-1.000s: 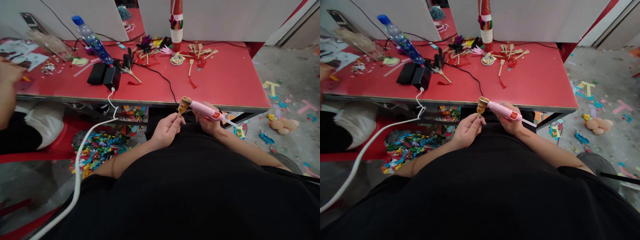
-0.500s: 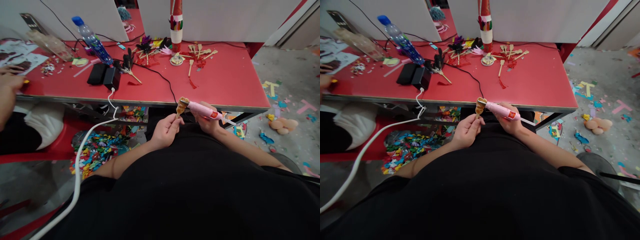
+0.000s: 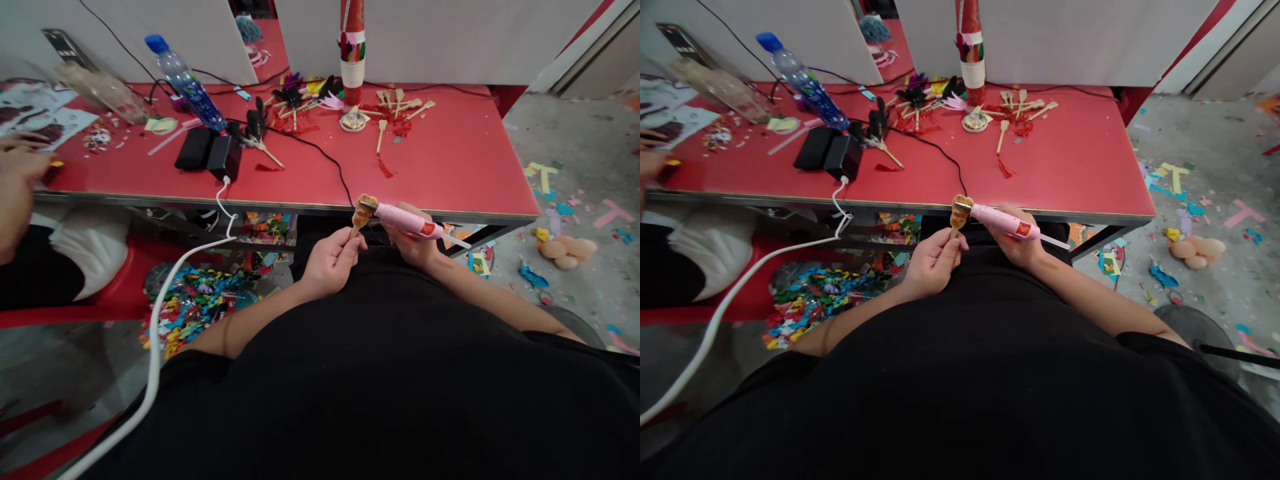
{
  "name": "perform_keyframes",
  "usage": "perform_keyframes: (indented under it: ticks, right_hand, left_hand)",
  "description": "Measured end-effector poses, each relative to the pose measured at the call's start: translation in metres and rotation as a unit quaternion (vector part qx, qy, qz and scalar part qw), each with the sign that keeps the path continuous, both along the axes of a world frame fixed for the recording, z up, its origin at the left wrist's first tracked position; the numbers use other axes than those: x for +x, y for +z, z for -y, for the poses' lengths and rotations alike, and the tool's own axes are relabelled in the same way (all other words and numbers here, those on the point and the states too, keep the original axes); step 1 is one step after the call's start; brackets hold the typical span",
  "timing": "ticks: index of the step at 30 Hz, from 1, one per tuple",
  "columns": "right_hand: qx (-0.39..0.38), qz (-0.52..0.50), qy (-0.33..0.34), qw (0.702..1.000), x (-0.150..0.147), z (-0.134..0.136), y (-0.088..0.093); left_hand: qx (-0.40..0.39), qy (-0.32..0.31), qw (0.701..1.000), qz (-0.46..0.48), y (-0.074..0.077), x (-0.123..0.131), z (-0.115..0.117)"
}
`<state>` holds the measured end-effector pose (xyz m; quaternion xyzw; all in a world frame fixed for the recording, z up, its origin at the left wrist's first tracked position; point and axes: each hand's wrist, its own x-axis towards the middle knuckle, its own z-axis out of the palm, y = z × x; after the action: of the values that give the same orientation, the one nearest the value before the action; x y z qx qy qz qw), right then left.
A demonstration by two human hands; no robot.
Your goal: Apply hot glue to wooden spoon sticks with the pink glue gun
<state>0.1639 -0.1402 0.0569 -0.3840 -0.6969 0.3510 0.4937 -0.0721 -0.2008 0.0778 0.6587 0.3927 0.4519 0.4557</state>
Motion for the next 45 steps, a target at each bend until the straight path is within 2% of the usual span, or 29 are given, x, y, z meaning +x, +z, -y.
perform_keyframes:
  ticks: [16,21,25,29,32,35,38,42,45]
  right_hand:
    - [-0.022,-0.011,-0.005,1.0,0.0,0.002,0.0]
    - [-0.006,-0.039,-0.032,0.999,0.002,0.007,0.001]
    - [0.007,-0.066,-0.055,0.996,-0.003,0.012,0.016]
    - [0.011,-0.043,0.014,0.999,-0.018,0.013,0.031]
    - [0.029,-0.058,0.048,0.997,-0.028,0.012,0.03]
    - [0.053,-0.063,0.011,0.997,-0.036,0.009,0.026]
    - [0.073,-0.076,-0.036,0.994,-0.042,0.006,0.025]
    - [0.087,-0.066,-0.025,0.994,-0.041,0.004,0.025]
    - [0.12,-0.045,-0.042,0.991,-0.036,0.001,0.023]
  left_hand:
    - [0.002,0.0,1.0,0.004,0.001,0.0,-0.001]
    - [-0.07,-0.021,0.992,0.101,-0.003,0.007,-0.006]
    - [-0.123,0.006,0.973,0.197,-0.001,0.015,-0.015]
    - [-0.181,-0.002,0.951,0.252,0.012,0.023,-0.023]
    - [-0.232,-0.024,0.933,0.274,0.019,0.029,-0.028]
    - [-0.249,-0.046,0.926,0.28,0.02,0.033,-0.032]
    - [-0.219,-0.03,0.932,0.288,0.018,0.038,-0.035]
    - [-0.193,-0.013,0.944,0.267,0.014,0.04,-0.033]
    - [-0.23,-0.052,0.933,0.271,0.01,0.038,-0.033]
